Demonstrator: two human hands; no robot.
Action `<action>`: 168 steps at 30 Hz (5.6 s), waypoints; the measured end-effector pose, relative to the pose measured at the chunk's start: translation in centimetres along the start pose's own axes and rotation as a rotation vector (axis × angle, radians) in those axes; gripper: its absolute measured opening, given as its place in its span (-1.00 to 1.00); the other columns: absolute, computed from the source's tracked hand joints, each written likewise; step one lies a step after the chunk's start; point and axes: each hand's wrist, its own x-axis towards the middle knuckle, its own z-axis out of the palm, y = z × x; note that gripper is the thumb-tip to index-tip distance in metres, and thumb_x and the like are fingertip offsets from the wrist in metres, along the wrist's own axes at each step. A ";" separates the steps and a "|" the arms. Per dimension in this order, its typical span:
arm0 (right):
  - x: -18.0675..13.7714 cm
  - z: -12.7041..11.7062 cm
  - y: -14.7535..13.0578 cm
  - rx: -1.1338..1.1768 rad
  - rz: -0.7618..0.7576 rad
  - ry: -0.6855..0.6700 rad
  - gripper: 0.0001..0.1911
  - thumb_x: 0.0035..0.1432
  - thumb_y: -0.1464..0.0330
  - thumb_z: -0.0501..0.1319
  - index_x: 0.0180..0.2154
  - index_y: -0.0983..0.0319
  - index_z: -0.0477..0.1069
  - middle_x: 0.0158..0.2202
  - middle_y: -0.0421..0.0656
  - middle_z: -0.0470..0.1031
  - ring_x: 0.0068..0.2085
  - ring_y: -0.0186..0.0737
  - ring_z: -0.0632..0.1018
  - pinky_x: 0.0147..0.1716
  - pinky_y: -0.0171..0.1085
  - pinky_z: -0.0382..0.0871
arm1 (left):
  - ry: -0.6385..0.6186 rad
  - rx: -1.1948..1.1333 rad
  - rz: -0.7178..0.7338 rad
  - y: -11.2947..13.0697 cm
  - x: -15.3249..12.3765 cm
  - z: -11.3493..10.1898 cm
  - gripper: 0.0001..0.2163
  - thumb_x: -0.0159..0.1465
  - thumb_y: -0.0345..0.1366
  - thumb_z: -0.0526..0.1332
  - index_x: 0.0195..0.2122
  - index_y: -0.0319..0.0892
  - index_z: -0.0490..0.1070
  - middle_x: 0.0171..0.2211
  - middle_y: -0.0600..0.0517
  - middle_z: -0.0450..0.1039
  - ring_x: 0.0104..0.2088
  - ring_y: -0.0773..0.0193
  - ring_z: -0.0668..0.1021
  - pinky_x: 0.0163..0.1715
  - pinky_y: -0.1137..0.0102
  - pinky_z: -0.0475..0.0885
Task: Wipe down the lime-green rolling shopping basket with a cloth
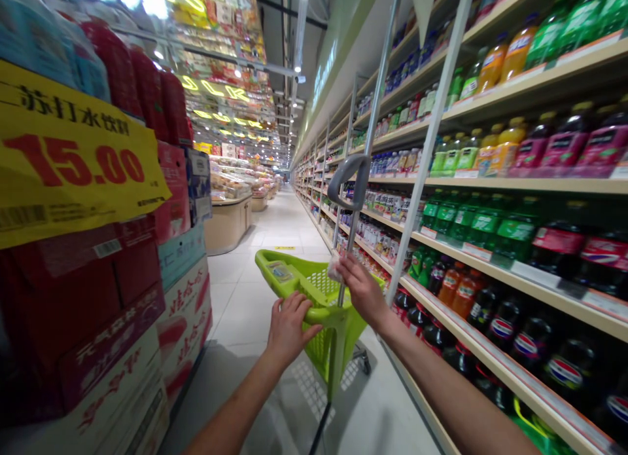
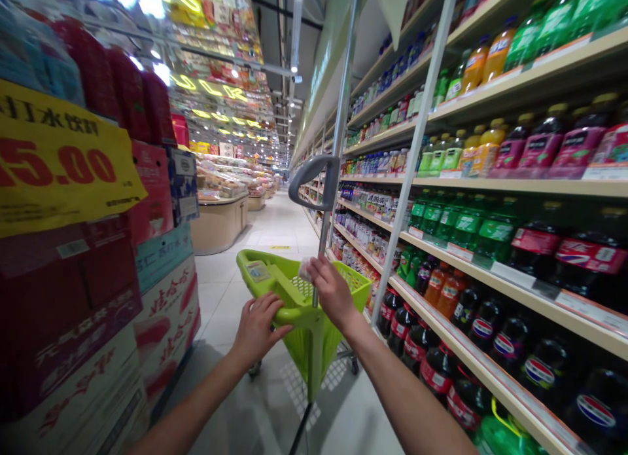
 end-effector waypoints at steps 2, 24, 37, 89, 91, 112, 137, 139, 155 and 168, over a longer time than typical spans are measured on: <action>-3.2 0.7 0.0 0.039 -0.008 -0.091 -0.64 0.19 0.42 -0.01 0.01 0.09 0.30 0.00 -0.17 0.39 0.10 -0.22 0.29 0.06 -0.11 0.26 | 0.013 0.003 -0.003 0.1 0.0 0.1 -0.67 0.00 -0.17 0.27 -0.20 -0.13 0.34 -0.10 -0.06 0.40 0.02 0.05 0.34 -0.01 0.12 0.14; -11.0 5.7 -5.9 0.137 0.380 0.203 -0.52 0.10 0.53 -0.03 0.05 0.08 0.25 0.16 -0.14 0.15 0.13 -0.15 0.26 0.01 -0.10 0.29 | -0.165 0.006 -0.010 -2.6 0.1 0.0 -0.47 0.10 -0.12 0.16 0.08 -0.19 0.14 0.14 -0.12 0.17 0.16 0.03 0.16 0.08 0.00 0.04; -11.7 4.9 -6.4 0.095 0.419 0.244 -0.57 0.17 0.46 -0.05 0.08 0.14 0.20 0.18 -0.11 0.12 0.14 -0.15 0.24 0.04 -0.09 0.26 | -0.065 0.055 -0.030 -0.2 -0.3 0.4 -0.51 0.11 -0.09 0.16 0.03 -0.19 0.22 0.08 -0.15 0.27 0.12 0.01 0.25 0.09 -0.04 0.00; -10.5 2.3 -4.3 -0.186 0.313 0.261 -0.52 0.18 0.53 -0.10 0.12 0.15 0.12 0.22 -0.09 0.01 0.21 -0.08 0.07 0.11 0.12 0.07 | -0.080 0.093 -0.046 -0.3 -1.0 0.2 -0.43 0.00 -0.46 0.06 0.12 -0.24 0.12 0.21 -0.12 0.01 0.20 0.04 0.07 0.12 0.01 0.01; -9.4 4.1 -6.0 -0.146 0.247 0.201 -0.52 0.17 0.54 -0.08 0.12 0.16 0.14 0.20 -0.07 0.05 0.21 -0.08 0.08 0.10 0.09 0.11 | -0.079 0.095 -0.040 0.0 -1.0 0.3 -0.43 0.01 -0.45 0.06 0.12 -0.24 0.11 0.21 -0.11 0.00 0.21 0.05 0.07 0.13 0.02 0.00; -6.9 2.3 -6.6 0.139 0.267 0.034 -0.29 -0.01 0.51 0.01 0.20 0.22 -0.13 0.18 -0.03 0.09 0.17 -0.13 0.17 0.08 -0.05 0.19 | -0.077 -0.222 -0.032 3.9 2.0 0.2 -0.58 0.18 -0.16 0.05 0.05 -0.17 0.18 0.07 -0.13 0.26 0.09 0.11 0.29 0.12 -0.07 -0.06; -9.0 1.3 -2.8 -0.206 0.323 0.068 -0.67 0.17 0.38 -0.07 -0.03 0.20 0.21 -0.26 -0.13 0.45 -0.19 -0.17 0.44 -0.06 -0.05 0.18 | -0.016 -0.049 0.170 -3.5 0.9 0.3 -0.60 0.14 -0.29 0.10 0.04 -0.13 0.21 0.10 -0.09 0.22 0.13 0.11 0.22 0.11 0.09 0.06; -9.3 0.6 -2.4 -0.221 0.323 0.073 -0.67 0.16 0.38 -0.07 -0.02 0.19 0.20 -0.26 -0.14 0.46 -0.19 -0.17 0.44 -0.07 -0.06 0.18 | -0.025 -0.076 0.170 -6.3 0.5 -0.5 -0.60 0.14 -0.39 0.03 0.04 -0.11 0.19 0.09 -0.06 0.25 0.10 0.18 0.27 0.11 0.11 0.08; -9.9 -1.3 -1.5 -0.221 0.326 -0.015 -0.69 0.16 0.36 -0.05 -0.06 0.19 0.25 -0.26 -0.16 0.48 -0.22 -0.22 0.46 -0.08 -0.11 0.15 | 0.089 -0.059 0.036 -6.7 0.7 -0.5 -0.62 0.13 -0.44 -0.02 -0.01 -0.08 0.23 0.02 -0.04 0.33 0.05 0.22 0.34 0.12 0.05 -0.02; -10.5 -1.7 -1.2 -0.198 0.308 0.034 -0.67 0.12 0.34 -0.03 -0.05 0.19 0.24 -0.26 -0.13 0.46 -0.23 -0.16 0.46 -0.10 -0.06 0.17 | 0.145 -0.098 -0.095 -7.9 1.2 -1.0 -0.65 0.12 -0.44 -0.01 -0.06 -0.10 0.25 -0.03 -0.01 0.40 0.01 0.20 0.38 0.13 -0.01 -0.05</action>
